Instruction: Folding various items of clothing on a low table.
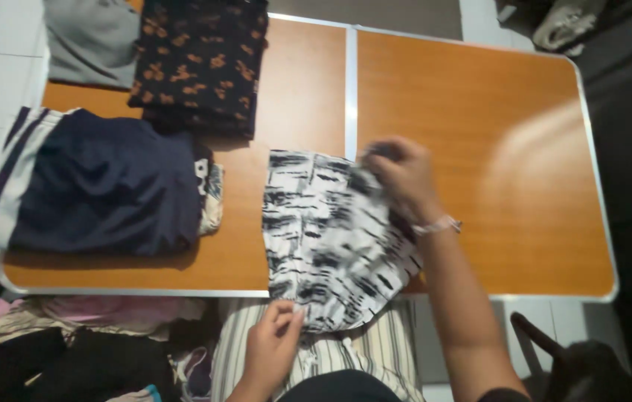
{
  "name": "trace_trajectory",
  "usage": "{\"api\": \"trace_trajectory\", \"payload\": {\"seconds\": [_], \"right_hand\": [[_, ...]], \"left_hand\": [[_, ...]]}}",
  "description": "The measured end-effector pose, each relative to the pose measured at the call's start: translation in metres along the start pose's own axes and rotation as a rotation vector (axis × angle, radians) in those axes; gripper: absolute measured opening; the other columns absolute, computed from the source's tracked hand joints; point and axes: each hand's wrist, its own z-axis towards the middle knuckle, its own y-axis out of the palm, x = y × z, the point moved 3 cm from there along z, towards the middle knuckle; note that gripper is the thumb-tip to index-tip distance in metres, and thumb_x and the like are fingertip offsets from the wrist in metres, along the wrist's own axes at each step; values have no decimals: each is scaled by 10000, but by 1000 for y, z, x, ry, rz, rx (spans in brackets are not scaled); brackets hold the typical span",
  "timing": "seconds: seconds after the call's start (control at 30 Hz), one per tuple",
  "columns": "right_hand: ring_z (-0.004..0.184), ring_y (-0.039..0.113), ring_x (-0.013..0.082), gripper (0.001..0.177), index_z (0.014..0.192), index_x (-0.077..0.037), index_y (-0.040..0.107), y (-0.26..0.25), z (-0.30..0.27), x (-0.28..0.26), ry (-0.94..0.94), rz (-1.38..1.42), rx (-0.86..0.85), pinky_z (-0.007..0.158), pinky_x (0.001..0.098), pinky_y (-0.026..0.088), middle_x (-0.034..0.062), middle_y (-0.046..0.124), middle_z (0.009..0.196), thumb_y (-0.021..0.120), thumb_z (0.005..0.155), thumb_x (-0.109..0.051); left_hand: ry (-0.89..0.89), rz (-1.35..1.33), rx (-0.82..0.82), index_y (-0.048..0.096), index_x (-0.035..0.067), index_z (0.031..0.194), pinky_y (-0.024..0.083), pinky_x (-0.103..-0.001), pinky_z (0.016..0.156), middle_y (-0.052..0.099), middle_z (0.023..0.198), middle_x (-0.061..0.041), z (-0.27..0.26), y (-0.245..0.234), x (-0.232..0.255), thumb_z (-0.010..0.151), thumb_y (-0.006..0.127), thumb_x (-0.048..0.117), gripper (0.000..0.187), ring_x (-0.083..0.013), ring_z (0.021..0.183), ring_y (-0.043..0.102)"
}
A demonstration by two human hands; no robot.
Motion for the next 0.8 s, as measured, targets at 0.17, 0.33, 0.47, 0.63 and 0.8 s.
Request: {"api": "trace_trajectory", "payload": {"seconds": [0.17,0.33,0.47,0.63,0.8], "right_hand": [[851,716,102,191,1004,-3,726,119,66,23,-88,-43,-294,735,233,593,46,755,928,799,847,-85],[800,651,214,274,900,-115,791,154,85,27,-217,-545,-381,724,349,532,69,746,820,929,733,-283],[875,575,321,394,965,-120,768,155,83,23,-467,-669,-355,771,442,464,105,675,870,937,648,-280],[893,589,238,215,957,-87,680,151,82,43,-440,-553,-616,816,374,501,54,648,902,831,806,-119],[916,631,85,185,1023,-88,569,89,65,20,66,133,-752,781,255,525,-27,628,945,692,933,17]], "left_hand": [[-218,35,157,681,53,1003,516,-254,571,827,748,-91,10,-28,-27,892,729,234,218,-82,619,668],[-173,68,191,661,58,1044,519,-324,541,801,859,-57,20,-34,-42,885,699,279,275,-135,682,741],[-400,227,106,568,91,1212,538,-342,654,745,813,-77,22,-39,6,868,740,394,489,-208,692,716],[-422,583,-63,471,161,1411,537,-393,721,721,870,-20,25,-30,16,878,674,522,675,-222,818,706],[137,474,199,652,42,1045,556,-386,645,659,979,-104,15,-25,5,815,769,291,358,-284,821,679]]}}
